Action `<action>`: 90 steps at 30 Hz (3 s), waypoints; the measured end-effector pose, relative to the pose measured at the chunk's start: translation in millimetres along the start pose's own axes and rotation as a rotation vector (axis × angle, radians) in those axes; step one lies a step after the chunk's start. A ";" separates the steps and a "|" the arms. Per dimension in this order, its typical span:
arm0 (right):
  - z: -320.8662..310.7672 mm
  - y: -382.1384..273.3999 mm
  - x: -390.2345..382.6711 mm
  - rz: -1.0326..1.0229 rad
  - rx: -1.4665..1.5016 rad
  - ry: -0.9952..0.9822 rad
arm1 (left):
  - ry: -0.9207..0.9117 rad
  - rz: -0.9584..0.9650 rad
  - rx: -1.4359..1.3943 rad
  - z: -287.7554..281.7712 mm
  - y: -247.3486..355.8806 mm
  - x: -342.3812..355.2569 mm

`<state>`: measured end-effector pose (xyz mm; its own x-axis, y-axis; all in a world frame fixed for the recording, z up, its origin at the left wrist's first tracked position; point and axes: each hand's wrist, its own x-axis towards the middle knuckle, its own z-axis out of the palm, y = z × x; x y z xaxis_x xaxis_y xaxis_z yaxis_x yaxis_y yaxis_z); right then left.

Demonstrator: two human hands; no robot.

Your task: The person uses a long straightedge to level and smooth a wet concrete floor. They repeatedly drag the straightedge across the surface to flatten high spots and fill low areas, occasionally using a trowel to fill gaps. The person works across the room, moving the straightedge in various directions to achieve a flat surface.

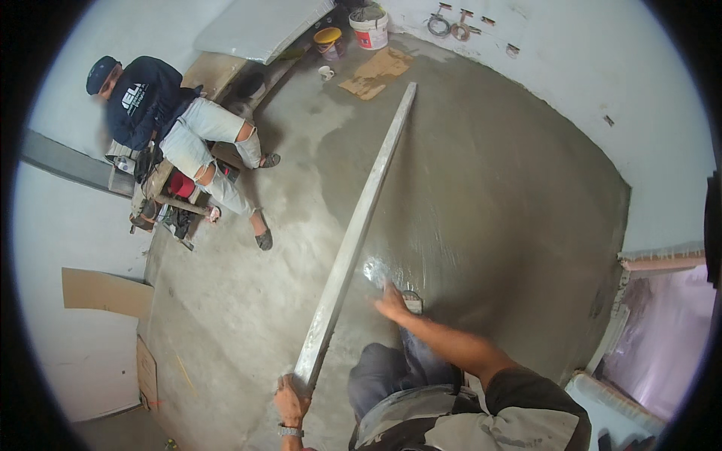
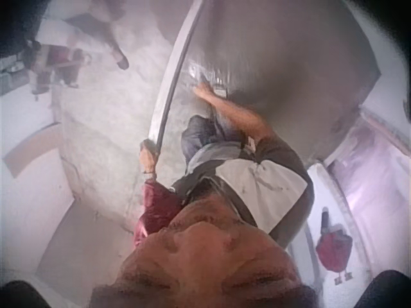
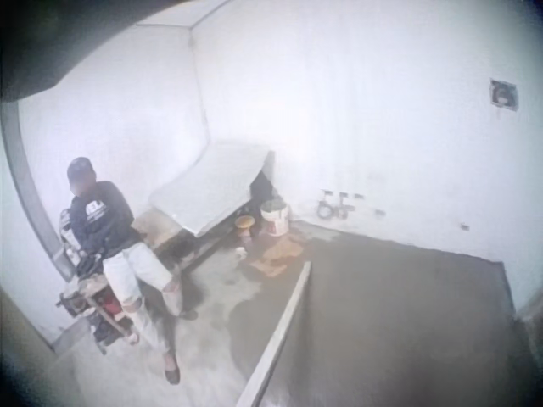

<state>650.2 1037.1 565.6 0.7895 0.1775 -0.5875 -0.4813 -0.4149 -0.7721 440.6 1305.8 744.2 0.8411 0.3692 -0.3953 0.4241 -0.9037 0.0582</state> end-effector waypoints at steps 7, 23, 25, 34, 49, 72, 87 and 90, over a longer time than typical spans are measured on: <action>-33.3 -113.0 165.1 0.095 -0.015 0.264 | -0.062 0.005 0.063 -31.3 -56.2 51.2; 96.2 -202.5 437.4 0.331 0.008 0.422 | -0.145 0.194 0.109 -156.7 -23.6 488.9; 93.6 -258.6 426.6 0.339 0.194 0.428 | -0.139 0.238 0.145 -184.3 -1.4 545.7; -80.0 -336.4 536.8 0.380 0.576 0.666 | -0.156 0.559 0.246 -248.5 185.8 779.7; -388.2 -420.3 691.1 0.530 0.665 1.262 | -0.246 1.076 0.422 -308.5 542.1 1088.4; -745.6 -310.6 825.0 0.724 0.907 2.093 | -0.270 1.455 0.788 -320.2 1053.7 1314.3; -1040.1 -86.1 907.9 0.741 0.968 1.893 | -0.394 1.342 0.838 -179.4 1231.8 1397.9; -1075.8 -27.9 931.6 0.719 1.020 1.916 | -0.086 1.821 0.460 -94.5 1282.4 1390.5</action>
<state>1808.8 254.0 300.3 -0.5181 -0.7701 -0.3721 -0.2371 0.5473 -0.8026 2185.7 680.7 355.8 0.0768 -0.9806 -0.1806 -0.9750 -0.1118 0.1921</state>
